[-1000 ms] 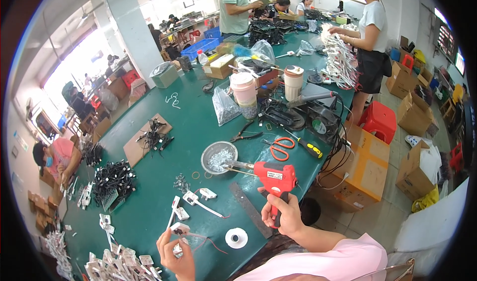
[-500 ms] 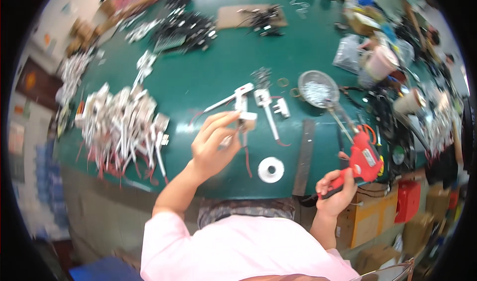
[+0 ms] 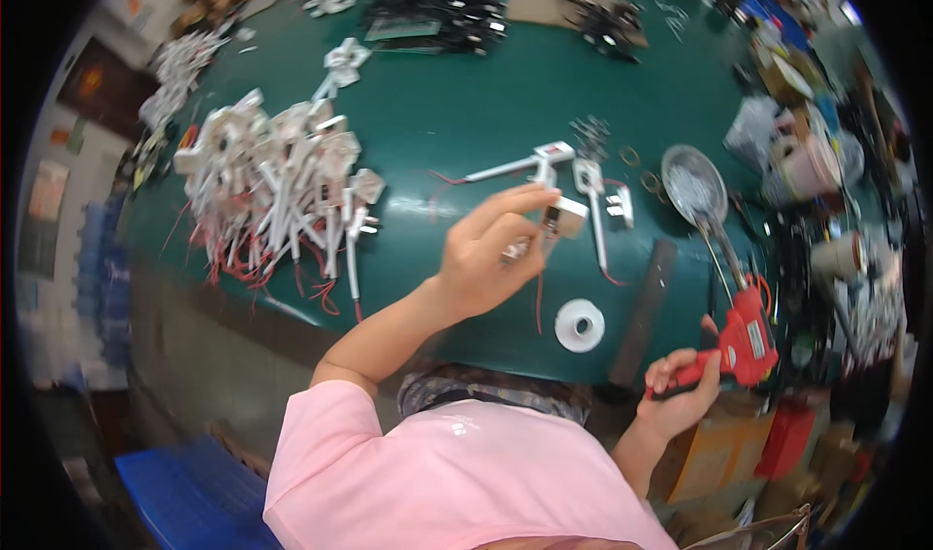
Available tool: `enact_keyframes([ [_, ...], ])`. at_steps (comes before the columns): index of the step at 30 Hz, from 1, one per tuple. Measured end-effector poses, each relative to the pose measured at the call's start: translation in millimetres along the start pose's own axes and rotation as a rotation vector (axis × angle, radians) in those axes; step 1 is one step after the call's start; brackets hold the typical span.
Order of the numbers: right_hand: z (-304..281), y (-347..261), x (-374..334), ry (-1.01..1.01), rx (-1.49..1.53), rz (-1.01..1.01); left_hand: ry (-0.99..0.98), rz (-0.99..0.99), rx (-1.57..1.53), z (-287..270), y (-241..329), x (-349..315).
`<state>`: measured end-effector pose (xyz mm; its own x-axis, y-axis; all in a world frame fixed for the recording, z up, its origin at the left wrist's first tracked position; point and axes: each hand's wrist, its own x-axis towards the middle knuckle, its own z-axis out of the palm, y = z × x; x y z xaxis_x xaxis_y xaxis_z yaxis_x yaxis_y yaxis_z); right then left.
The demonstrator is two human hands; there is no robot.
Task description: Assembling small electrical component housings by gluing wires into plastic casings using a hot glue gun.
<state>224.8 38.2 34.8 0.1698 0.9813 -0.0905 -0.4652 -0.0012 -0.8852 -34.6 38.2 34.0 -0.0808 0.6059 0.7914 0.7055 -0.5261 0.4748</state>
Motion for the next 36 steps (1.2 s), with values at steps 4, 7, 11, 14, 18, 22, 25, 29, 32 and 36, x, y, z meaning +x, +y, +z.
enact_keyframes([
  [4, -9, -5, -1, 0.075, 0.026, -0.003, -0.024, -0.207, -0.191, 10, -11, -3],
  [7, -15, 1, 0, 0.014, -0.016, -0.022, 0.065, -0.338, -0.335, -14, -13, -1],
  [11, 9, 0, -11, 0.072, -0.091, -0.047, 0.445, -0.603, -0.724, -101, -13, 18],
  [14, 8, -1, -5, 0.023, -0.057, -0.073, 0.523, -0.359, -0.256, -180, -10, 52],
  [18, 9, -3, 10, 0.014, 0.023, -0.096, 0.022, -0.250, 0.569, -240, -53, 83],
  [22, 29, -5, 10, 0.122, 0.051, 0.039, -0.191, -0.217, 0.819, -252, -121, 20],
  [25, 20, 1, 21, 0.032, 0.034, 0.028, -0.214, -0.355, 0.908, -241, -106, 13],
  [29, -2, -15, 17, -0.042, 0.088, -0.062, -0.104, -0.111, 1.222, -195, -68, 28],
  [32, -15, -7, 10, -0.047, 0.083, -0.113, -0.235, -0.201, 0.656, -139, -30, 29],
  [36, -7, 5, 13, -0.060, 0.187, -0.078, -0.431, -0.079, 0.087, -78, 44, 58],
])
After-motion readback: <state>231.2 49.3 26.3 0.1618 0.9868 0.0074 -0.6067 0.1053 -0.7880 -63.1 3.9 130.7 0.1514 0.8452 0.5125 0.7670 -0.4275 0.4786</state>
